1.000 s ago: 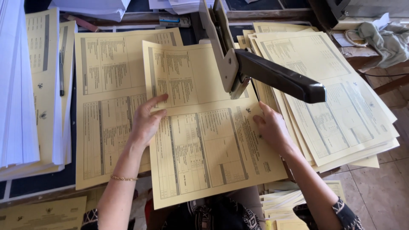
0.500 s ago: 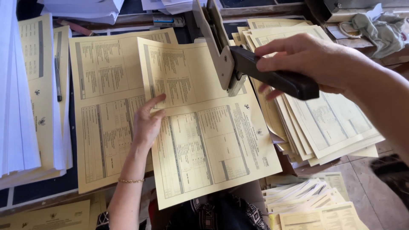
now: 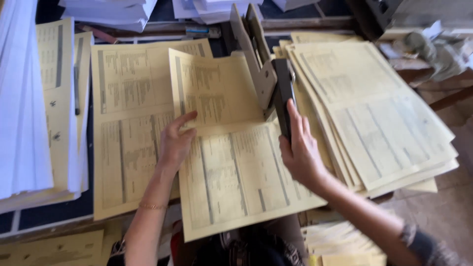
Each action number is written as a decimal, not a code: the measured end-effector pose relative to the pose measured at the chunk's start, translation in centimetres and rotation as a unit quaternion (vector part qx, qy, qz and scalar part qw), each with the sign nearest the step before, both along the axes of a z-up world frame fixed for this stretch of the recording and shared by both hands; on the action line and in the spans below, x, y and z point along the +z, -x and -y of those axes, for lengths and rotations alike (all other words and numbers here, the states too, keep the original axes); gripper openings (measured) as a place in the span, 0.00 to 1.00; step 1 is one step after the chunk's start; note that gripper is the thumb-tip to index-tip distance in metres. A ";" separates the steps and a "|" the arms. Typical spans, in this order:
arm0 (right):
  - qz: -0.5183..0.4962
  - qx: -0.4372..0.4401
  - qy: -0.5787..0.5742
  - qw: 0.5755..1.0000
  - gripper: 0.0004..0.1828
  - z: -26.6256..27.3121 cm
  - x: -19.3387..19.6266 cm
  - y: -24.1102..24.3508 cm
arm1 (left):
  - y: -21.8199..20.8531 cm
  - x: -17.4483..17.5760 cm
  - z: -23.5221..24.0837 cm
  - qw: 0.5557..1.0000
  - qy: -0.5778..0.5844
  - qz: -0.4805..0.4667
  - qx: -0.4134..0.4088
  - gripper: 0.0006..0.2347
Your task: Sorting, aligning, and stapling sets of printed documents using a manual heavy-duty stapler.
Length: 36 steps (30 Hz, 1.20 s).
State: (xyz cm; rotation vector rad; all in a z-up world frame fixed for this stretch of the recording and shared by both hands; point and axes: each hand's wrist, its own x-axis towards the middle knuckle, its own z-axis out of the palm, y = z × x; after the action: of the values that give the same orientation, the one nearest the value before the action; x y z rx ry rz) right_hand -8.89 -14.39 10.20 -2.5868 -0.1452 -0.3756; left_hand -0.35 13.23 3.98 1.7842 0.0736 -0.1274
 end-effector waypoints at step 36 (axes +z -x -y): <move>-0.238 0.017 0.211 0.948 0.28 2.0 3.3 -28.5 | -9.1 4.3 -8.0 0.834 -0.528 0.082 -0.136 0.25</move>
State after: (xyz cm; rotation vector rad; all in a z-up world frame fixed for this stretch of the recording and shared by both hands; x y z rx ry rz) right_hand 19.58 -16.36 13.48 -3.0028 -0.1060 0.3389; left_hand 8.71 21.26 8.31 2.9097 -0.2965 -0.1490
